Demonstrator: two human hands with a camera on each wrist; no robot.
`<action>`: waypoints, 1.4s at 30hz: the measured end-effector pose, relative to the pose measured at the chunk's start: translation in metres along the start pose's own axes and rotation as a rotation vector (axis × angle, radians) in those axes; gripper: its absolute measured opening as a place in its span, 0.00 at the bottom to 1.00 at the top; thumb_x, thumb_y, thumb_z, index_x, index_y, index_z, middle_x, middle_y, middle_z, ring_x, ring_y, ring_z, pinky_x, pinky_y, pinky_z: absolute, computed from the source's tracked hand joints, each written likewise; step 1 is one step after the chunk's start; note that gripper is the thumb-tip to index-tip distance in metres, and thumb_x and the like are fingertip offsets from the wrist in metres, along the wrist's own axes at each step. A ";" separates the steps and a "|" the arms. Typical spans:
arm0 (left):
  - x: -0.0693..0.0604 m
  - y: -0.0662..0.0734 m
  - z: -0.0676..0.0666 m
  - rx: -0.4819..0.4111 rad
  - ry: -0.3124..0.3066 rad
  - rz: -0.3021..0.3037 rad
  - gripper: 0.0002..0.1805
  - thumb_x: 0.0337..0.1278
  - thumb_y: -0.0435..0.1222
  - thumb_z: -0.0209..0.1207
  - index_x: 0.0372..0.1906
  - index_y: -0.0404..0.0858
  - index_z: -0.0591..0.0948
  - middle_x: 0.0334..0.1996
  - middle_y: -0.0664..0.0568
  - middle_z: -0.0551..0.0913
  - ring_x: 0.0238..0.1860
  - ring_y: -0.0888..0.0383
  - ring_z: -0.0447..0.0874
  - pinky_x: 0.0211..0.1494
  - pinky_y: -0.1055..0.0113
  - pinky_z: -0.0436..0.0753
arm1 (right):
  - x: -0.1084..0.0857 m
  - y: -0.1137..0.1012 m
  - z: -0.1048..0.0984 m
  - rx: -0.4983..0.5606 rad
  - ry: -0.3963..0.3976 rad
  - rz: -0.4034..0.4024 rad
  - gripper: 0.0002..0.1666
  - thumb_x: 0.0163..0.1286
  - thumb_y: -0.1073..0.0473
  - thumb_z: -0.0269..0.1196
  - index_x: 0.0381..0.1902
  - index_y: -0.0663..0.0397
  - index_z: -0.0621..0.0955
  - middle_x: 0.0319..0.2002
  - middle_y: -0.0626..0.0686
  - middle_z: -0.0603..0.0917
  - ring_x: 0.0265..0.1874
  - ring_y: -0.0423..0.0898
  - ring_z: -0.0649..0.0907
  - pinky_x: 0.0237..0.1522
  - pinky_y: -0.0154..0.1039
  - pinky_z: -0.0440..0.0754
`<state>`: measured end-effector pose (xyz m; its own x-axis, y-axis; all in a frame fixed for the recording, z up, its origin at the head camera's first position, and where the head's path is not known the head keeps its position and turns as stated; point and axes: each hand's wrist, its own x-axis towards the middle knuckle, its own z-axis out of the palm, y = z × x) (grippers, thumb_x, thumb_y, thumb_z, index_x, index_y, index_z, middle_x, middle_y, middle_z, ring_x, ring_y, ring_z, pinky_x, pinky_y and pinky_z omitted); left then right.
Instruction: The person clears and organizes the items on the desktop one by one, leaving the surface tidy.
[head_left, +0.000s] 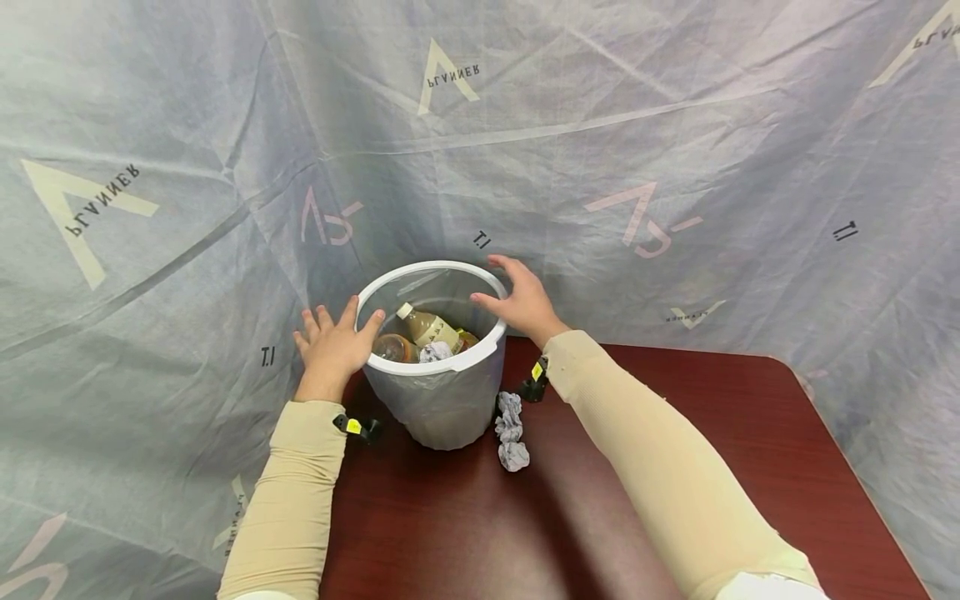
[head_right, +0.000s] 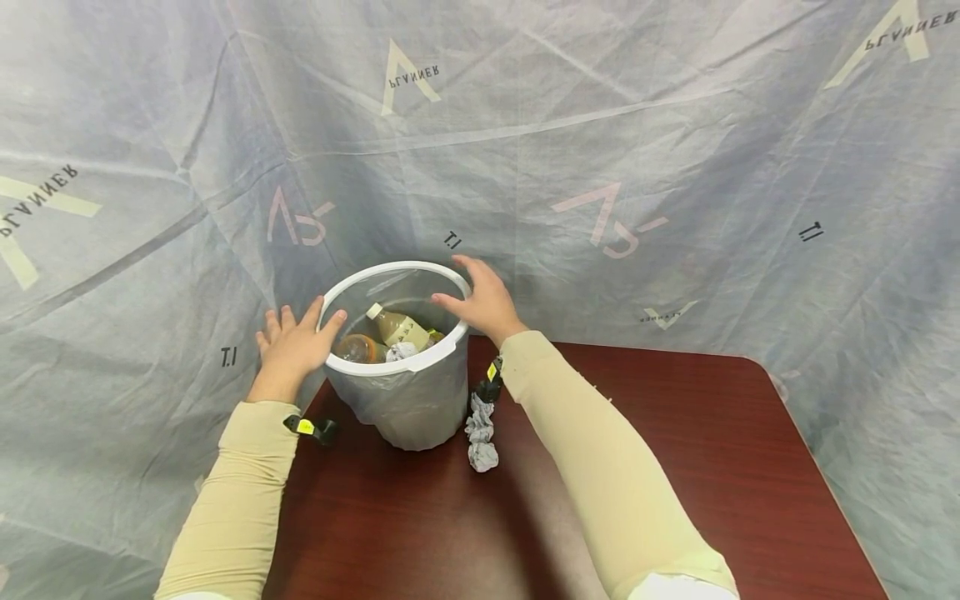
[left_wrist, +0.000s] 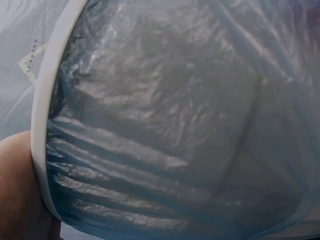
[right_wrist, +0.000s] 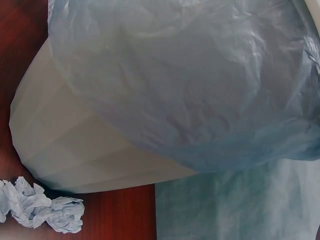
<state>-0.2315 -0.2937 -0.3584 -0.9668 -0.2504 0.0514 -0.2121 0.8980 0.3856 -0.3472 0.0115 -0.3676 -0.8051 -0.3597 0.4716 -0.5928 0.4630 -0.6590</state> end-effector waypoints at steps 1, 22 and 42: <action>0.000 0.000 0.000 0.000 -0.001 0.000 0.54 0.60 0.78 0.22 0.83 0.48 0.45 0.76 0.22 0.33 0.75 0.28 0.16 0.69 0.26 0.27 | -0.001 0.001 -0.001 0.011 0.010 0.001 0.49 0.62 0.38 0.73 0.75 0.50 0.69 0.69 0.52 0.74 0.70 0.51 0.71 0.69 0.53 0.68; -0.001 0.000 0.000 0.003 0.004 0.001 0.54 0.61 0.77 0.22 0.83 0.48 0.46 0.77 0.22 0.33 0.75 0.27 0.17 0.69 0.26 0.27 | -0.044 0.090 0.001 0.127 0.208 0.031 0.40 0.66 0.52 0.72 0.71 0.57 0.70 0.63 0.61 0.79 0.64 0.54 0.77 0.65 0.51 0.73; -0.001 0.001 0.000 -0.008 0.005 -0.005 0.51 0.64 0.75 0.26 0.83 0.50 0.46 0.77 0.23 0.34 0.76 0.28 0.18 0.69 0.26 0.28 | -0.118 0.152 0.073 0.101 -0.020 0.239 0.41 0.66 0.49 0.71 0.72 0.57 0.70 0.64 0.60 0.78 0.65 0.58 0.76 0.64 0.59 0.73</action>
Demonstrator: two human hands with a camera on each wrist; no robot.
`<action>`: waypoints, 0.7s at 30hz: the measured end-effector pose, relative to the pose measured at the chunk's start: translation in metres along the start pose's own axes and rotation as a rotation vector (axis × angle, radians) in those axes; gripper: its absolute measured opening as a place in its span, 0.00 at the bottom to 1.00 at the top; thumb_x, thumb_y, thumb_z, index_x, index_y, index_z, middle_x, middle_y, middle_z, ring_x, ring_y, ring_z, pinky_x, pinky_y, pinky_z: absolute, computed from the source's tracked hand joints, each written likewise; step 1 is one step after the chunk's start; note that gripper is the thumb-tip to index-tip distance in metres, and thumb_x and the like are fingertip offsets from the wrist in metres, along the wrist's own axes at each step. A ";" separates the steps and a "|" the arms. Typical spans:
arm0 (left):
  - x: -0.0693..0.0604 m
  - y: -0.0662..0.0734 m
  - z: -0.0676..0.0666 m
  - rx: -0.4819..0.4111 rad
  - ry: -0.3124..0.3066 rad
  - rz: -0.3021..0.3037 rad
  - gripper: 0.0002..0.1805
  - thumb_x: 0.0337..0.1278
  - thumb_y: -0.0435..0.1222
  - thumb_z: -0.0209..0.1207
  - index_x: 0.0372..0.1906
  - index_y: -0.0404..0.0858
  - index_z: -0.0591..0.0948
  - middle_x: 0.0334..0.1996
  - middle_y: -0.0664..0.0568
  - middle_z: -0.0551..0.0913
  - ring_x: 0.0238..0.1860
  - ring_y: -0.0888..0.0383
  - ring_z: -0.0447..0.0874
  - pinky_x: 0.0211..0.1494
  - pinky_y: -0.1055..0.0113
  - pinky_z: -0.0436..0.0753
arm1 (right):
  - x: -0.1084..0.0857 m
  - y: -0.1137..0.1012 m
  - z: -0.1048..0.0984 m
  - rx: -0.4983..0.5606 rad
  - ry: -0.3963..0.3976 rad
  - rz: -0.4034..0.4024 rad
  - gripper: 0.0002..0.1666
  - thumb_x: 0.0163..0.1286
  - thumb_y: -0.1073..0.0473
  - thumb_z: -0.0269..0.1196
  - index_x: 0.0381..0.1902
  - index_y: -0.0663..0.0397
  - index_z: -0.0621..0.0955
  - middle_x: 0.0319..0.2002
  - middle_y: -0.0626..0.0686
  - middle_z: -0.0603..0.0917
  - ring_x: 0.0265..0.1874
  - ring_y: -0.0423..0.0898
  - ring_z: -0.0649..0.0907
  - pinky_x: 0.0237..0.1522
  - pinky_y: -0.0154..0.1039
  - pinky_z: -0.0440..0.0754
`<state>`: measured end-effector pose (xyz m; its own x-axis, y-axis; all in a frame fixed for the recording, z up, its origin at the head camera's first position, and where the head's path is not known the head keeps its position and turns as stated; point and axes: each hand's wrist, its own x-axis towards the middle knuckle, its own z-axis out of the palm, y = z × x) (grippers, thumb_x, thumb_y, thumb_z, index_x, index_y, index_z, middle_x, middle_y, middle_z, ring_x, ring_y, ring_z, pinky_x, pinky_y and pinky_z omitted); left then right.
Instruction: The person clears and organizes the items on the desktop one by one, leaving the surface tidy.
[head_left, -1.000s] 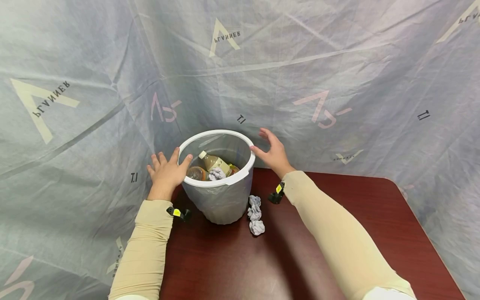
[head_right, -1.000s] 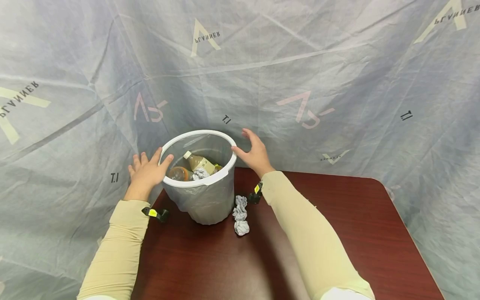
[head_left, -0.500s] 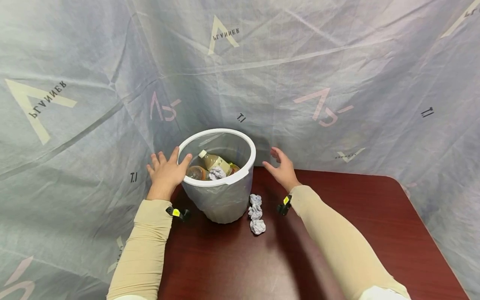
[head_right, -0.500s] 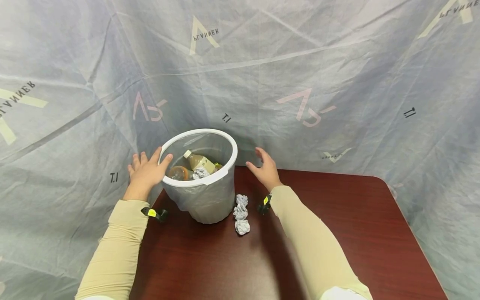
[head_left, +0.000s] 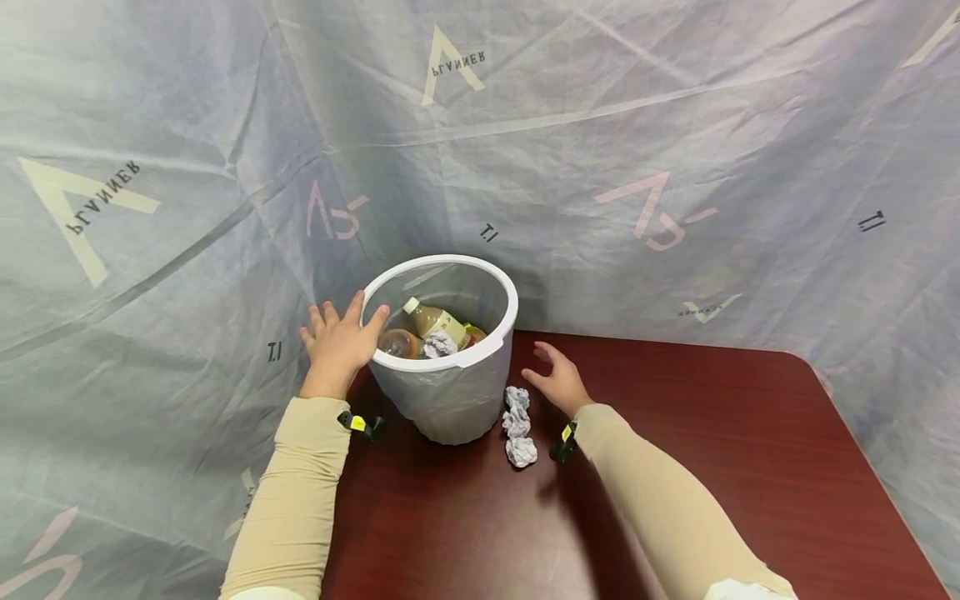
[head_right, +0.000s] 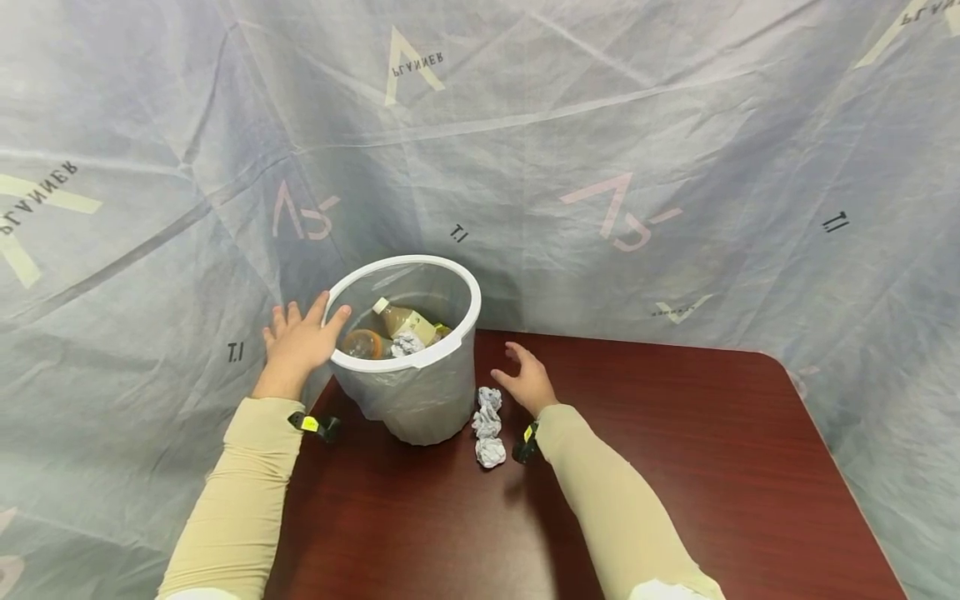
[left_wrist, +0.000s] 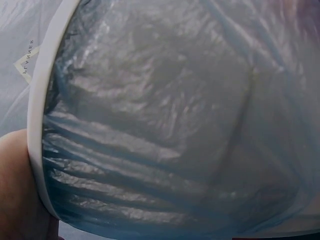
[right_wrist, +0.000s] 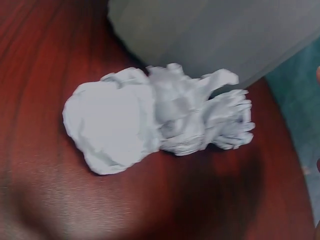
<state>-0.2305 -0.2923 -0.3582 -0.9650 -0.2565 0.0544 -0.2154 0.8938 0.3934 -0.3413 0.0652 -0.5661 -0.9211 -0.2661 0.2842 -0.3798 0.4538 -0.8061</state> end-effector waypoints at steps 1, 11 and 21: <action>0.000 0.000 0.000 -0.001 0.001 0.001 0.51 0.64 0.75 0.26 0.83 0.50 0.46 0.77 0.23 0.34 0.76 0.28 0.18 0.69 0.26 0.28 | -0.002 0.001 0.002 -0.006 -0.005 0.002 0.41 0.66 0.50 0.72 0.72 0.57 0.71 0.64 0.61 0.78 0.65 0.58 0.76 0.64 0.59 0.73; -0.002 0.001 -0.003 0.003 0.002 0.001 0.49 0.66 0.74 0.26 0.83 0.50 0.45 0.77 0.23 0.33 0.76 0.28 0.17 0.69 0.26 0.27 | -0.017 0.009 0.025 -0.033 -0.100 0.048 0.42 0.64 0.50 0.72 0.72 0.57 0.72 0.65 0.62 0.77 0.66 0.60 0.75 0.63 0.60 0.73; 0.000 0.000 0.001 0.001 0.016 0.001 0.52 0.62 0.77 0.24 0.83 0.50 0.47 0.77 0.23 0.36 0.77 0.28 0.20 0.70 0.26 0.30 | -0.025 0.015 0.036 -0.061 -0.118 0.045 0.39 0.62 0.54 0.74 0.69 0.60 0.75 0.63 0.61 0.80 0.64 0.58 0.78 0.64 0.57 0.74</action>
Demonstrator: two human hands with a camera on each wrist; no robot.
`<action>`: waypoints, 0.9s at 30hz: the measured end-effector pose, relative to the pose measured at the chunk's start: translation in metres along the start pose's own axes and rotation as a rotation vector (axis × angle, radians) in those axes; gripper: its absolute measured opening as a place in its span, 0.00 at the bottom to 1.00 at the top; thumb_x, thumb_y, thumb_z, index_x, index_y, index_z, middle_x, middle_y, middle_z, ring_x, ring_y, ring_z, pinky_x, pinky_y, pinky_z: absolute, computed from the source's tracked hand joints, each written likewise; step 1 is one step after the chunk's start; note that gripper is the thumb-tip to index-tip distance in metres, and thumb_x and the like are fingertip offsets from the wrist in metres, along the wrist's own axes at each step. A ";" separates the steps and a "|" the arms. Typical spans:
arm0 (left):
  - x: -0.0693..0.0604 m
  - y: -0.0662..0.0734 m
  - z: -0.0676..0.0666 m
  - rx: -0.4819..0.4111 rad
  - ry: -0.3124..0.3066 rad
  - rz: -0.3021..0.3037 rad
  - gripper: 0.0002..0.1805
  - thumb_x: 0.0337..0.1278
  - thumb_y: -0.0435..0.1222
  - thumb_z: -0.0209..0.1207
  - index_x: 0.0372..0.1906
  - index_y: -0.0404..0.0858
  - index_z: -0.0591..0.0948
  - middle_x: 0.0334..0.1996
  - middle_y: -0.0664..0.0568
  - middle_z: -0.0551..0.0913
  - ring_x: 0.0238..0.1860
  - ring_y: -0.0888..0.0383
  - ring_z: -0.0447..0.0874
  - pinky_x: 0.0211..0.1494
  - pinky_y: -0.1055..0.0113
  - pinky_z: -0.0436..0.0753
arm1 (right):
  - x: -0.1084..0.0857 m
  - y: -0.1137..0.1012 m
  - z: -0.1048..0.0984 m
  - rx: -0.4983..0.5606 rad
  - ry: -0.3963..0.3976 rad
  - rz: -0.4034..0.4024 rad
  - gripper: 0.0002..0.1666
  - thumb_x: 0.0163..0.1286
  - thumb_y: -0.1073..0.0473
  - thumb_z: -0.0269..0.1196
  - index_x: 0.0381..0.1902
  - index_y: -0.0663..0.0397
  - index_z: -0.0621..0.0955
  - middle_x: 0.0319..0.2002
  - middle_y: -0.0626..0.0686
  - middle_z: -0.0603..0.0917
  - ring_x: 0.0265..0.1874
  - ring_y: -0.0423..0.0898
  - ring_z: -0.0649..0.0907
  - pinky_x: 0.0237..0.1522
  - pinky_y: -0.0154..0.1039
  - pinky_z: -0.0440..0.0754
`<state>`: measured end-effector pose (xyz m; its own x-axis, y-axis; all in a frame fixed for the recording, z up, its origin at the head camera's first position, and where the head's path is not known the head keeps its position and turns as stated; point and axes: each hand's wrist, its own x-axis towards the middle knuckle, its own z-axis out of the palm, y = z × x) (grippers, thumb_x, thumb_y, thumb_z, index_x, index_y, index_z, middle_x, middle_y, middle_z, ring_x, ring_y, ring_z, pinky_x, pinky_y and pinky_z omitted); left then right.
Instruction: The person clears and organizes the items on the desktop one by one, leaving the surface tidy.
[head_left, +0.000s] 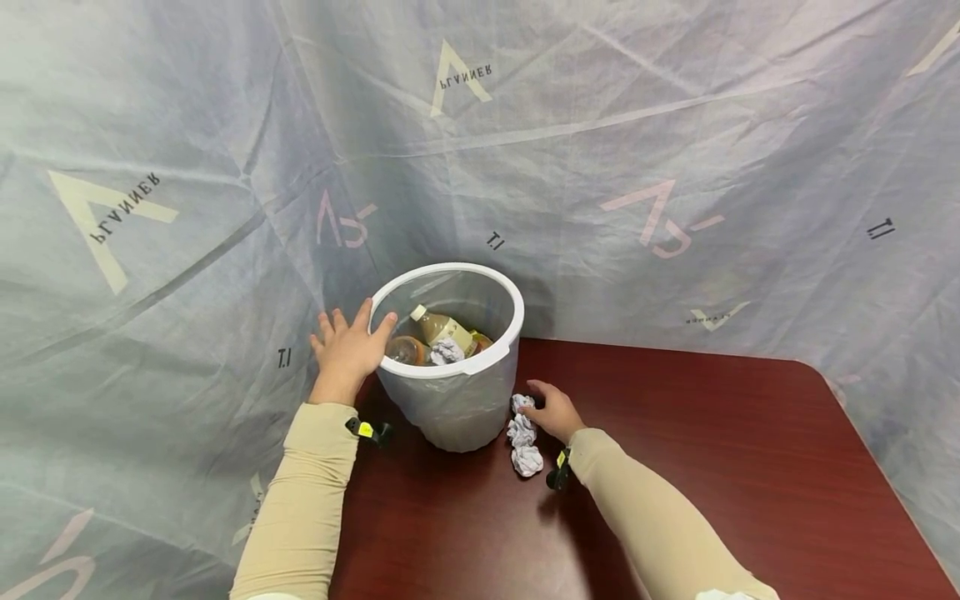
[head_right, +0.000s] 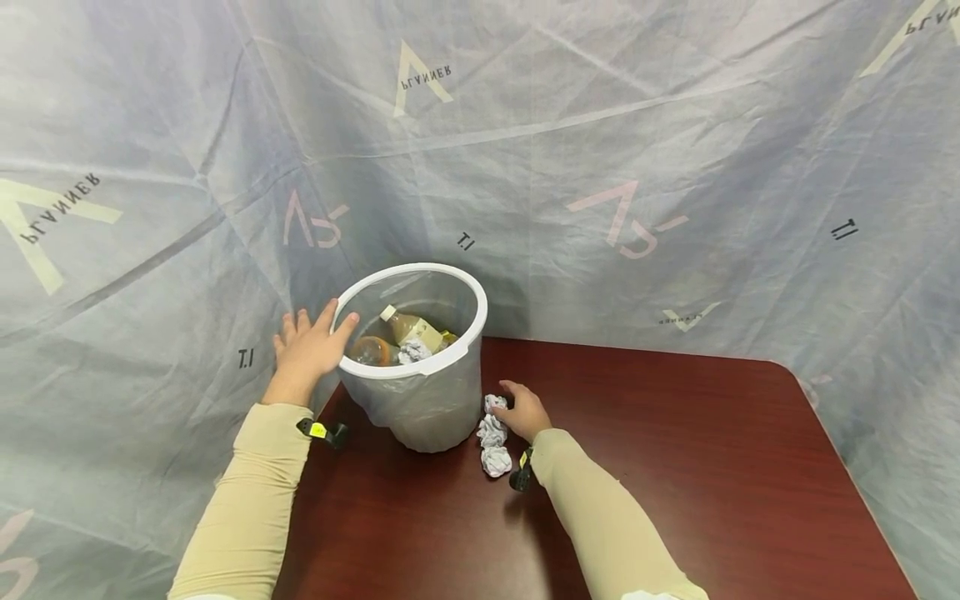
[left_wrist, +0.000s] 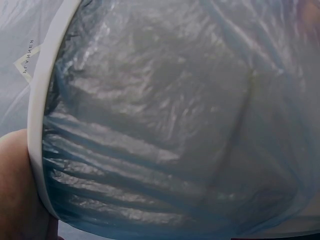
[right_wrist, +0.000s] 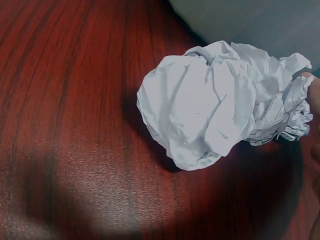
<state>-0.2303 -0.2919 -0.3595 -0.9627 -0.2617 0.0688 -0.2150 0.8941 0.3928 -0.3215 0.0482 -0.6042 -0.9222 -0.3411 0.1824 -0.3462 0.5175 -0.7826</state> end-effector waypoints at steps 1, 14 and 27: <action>0.000 0.000 0.001 -0.002 0.000 -0.001 0.52 0.62 0.77 0.24 0.83 0.50 0.47 0.77 0.23 0.37 0.77 0.28 0.20 0.70 0.27 0.30 | -0.001 0.000 0.000 -0.005 -0.007 0.000 0.39 0.62 0.54 0.74 0.69 0.59 0.75 0.63 0.60 0.80 0.64 0.58 0.78 0.64 0.57 0.74; 0.001 -0.002 0.002 -0.011 0.008 -0.010 0.52 0.63 0.76 0.25 0.83 0.50 0.48 0.77 0.23 0.38 0.77 0.29 0.21 0.71 0.27 0.30 | -0.005 0.009 0.006 -0.091 -0.038 -0.028 0.29 0.64 0.58 0.71 0.63 0.55 0.81 0.59 0.59 0.82 0.60 0.59 0.80 0.57 0.58 0.78; 0.002 -0.003 0.002 -0.018 0.008 -0.002 0.52 0.63 0.76 0.25 0.83 0.50 0.47 0.77 0.23 0.38 0.77 0.28 0.21 0.70 0.27 0.30 | -0.007 0.008 0.002 -0.067 0.058 -0.018 0.24 0.65 0.62 0.69 0.59 0.56 0.81 0.49 0.57 0.84 0.37 0.48 0.81 0.40 0.49 0.80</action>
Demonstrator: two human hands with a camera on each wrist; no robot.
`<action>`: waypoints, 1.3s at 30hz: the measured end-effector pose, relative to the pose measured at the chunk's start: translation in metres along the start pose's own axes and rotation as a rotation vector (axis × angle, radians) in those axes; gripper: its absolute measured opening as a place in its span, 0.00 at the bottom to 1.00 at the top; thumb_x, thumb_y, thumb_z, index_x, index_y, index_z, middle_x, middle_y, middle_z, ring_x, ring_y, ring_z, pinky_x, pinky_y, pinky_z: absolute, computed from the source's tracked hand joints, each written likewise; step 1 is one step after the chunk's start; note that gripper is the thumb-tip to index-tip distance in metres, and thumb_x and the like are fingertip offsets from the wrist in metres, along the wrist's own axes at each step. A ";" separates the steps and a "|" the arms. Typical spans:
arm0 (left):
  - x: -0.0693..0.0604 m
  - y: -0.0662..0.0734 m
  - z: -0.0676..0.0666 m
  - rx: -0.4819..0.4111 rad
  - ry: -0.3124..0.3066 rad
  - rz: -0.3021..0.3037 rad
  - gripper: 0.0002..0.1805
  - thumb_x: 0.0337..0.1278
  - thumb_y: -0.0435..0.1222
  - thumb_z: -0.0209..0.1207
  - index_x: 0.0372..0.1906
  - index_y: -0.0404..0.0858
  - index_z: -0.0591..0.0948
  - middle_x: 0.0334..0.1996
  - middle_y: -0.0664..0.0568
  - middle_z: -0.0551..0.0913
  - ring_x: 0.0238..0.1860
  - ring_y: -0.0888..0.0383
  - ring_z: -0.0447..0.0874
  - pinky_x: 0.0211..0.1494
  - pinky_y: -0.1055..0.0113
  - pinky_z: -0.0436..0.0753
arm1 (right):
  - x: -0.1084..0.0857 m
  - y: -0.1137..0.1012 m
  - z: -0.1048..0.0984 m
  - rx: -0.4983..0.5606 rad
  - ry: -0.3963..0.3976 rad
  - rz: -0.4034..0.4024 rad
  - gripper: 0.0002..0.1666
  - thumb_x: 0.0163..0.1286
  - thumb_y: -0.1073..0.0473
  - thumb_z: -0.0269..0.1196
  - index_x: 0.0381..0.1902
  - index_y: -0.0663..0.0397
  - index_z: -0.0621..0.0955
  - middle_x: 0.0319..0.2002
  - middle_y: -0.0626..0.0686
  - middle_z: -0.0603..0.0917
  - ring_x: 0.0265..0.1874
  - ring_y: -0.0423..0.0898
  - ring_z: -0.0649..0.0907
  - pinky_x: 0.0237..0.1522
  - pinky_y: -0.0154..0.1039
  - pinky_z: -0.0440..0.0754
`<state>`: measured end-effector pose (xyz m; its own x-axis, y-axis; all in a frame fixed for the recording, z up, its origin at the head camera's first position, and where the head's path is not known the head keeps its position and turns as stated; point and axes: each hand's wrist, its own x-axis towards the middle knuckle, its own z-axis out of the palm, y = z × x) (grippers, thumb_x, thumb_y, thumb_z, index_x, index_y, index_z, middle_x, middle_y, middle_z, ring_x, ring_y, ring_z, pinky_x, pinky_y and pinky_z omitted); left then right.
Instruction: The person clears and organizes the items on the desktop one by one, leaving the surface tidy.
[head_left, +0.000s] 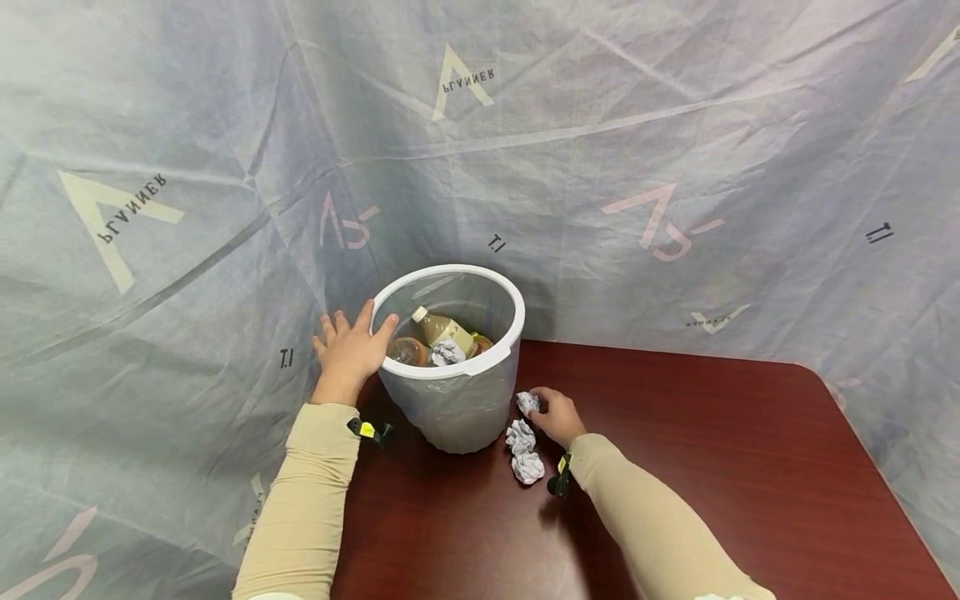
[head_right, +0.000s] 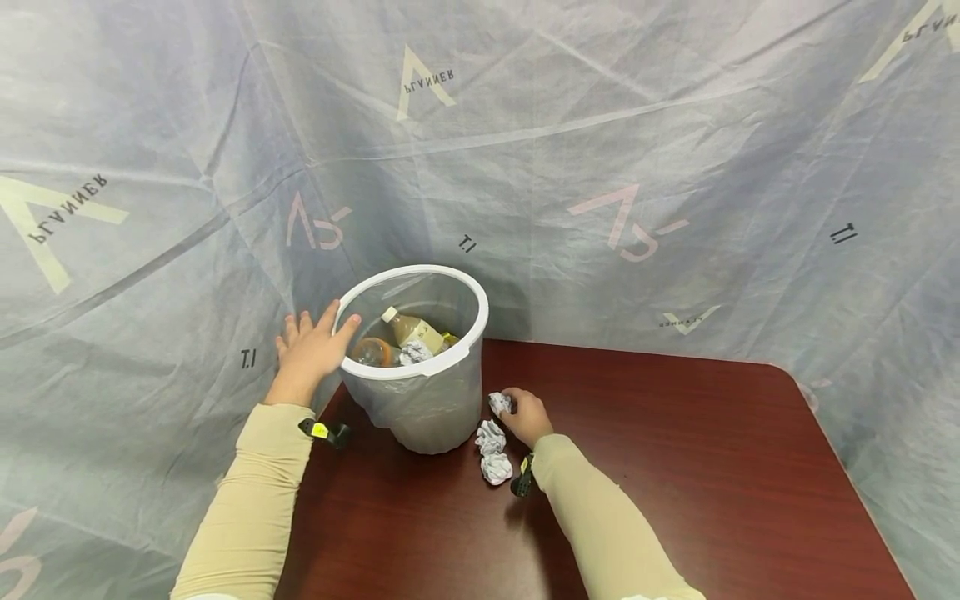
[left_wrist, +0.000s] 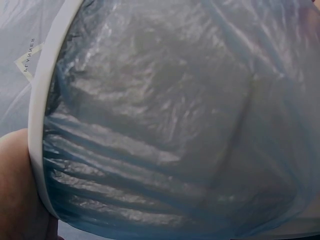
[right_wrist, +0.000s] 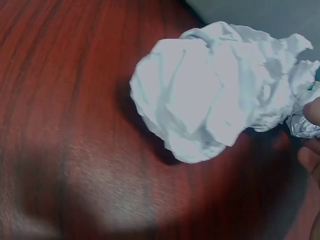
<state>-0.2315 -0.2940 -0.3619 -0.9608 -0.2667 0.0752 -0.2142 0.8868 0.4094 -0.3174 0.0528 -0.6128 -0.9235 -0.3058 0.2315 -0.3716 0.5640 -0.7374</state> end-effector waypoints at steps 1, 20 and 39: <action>0.000 0.000 0.000 -0.002 0.000 0.001 0.52 0.63 0.76 0.25 0.83 0.50 0.48 0.77 0.23 0.38 0.77 0.28 0.21 0.70 0.26 0.30 | 0.001 0.000 -0.002 -0.006 0.007 0.000 0.24 0.64 0.63 0.69 0.59 0.57 0.81 0.49 0.57 0.84 0.36 0.48 0.81 0.39 0.49 0.80; -0.003 0.001 -0.004 -0.007 -0.026 0.005 0.52 0.63 0.76 0.25 0.83 0.49 0.45 0.77 0.22 0.36 0.76 0.27 0.19 0.69 0.26 0.28 | 0.036 -0.022 -0.063 0.050 0.099 -0.080 0.26 0.63 0.61 0.70 0.59 0.61 0.81 0.49 0.61 0.86 0.44 0.56 0.86 0.47 0.53 0.83; 0.000 -0.001 0.000 -0.009 -0.025 0.008 0.51 0.64 0.75 0.26 0.83 0.49 0.45 0.76 0.22 0.36 0.75 0.26 0.18 0.69 0.25 0.28 | 0.066 -0.076 -0.132 0.075 0.142 -0.068 0.27 0.66 0.58 0.70 0.62 0.56 0.80 0.54 0.61 0.84 0.46 0.57 0.86 0.46 0.53 0.85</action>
<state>-0.2318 -0.2949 -0.3624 -0.9666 -0.2499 0.0563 -0.2046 0.8855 0.4172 -0.3627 0.0908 -0.4573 -0.9028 -0.2265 0.3657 -0.4301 0.4851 -0.7614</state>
